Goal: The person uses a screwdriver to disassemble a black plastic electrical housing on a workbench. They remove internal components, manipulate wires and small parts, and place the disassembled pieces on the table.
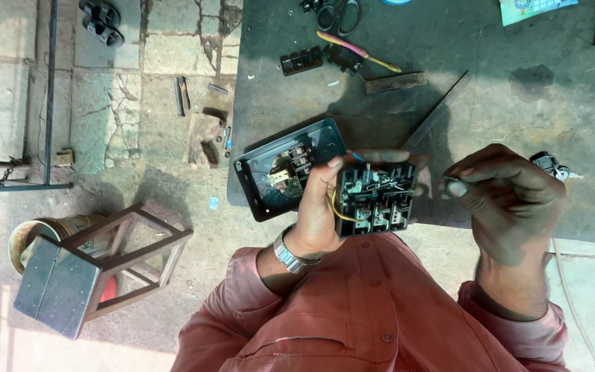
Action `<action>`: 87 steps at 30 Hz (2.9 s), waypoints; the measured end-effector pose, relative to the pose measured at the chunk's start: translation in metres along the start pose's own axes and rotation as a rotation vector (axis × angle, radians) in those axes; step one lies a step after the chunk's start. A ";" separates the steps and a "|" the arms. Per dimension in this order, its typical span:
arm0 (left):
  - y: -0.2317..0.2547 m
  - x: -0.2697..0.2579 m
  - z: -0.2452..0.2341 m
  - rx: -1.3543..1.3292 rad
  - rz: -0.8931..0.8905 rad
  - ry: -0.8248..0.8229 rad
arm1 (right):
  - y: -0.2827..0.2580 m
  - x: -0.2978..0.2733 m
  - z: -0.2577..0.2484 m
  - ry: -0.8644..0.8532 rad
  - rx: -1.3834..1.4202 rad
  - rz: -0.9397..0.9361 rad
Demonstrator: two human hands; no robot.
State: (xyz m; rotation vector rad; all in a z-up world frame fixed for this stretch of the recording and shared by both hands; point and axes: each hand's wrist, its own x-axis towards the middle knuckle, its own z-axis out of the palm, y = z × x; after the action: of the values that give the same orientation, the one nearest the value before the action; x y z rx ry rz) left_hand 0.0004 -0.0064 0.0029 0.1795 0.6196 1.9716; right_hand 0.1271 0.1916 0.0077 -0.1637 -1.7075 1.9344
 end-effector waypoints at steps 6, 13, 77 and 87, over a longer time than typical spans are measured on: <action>-0.003 0.006 0.008 0.045 0.114 -0.085 | -0.024 -0.010 0.025 0.030 -0.271 -0.011; -0.001 0.003 0.014 0.281 0.201 -0.129 | -0.033 -0.005 0.035 0.063 -0.682 -0.042; -0.093 0.106 0.033 0.271 0.041 -0.057 | 0.039 -0.087 -0.111 0.548 0.066 0.215; -0.128 0.120 0.021 0.056 0.074 -0.035 | 0.036 -0.056 -0.105 0.093 -0.332 0.262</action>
State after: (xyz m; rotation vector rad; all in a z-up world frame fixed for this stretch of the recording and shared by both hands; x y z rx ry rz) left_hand 0.0533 0.1507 -0.0591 0.2741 0.6542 2.0193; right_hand 0.2087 0.2555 -0.0608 -0.6175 -2.0138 1.7699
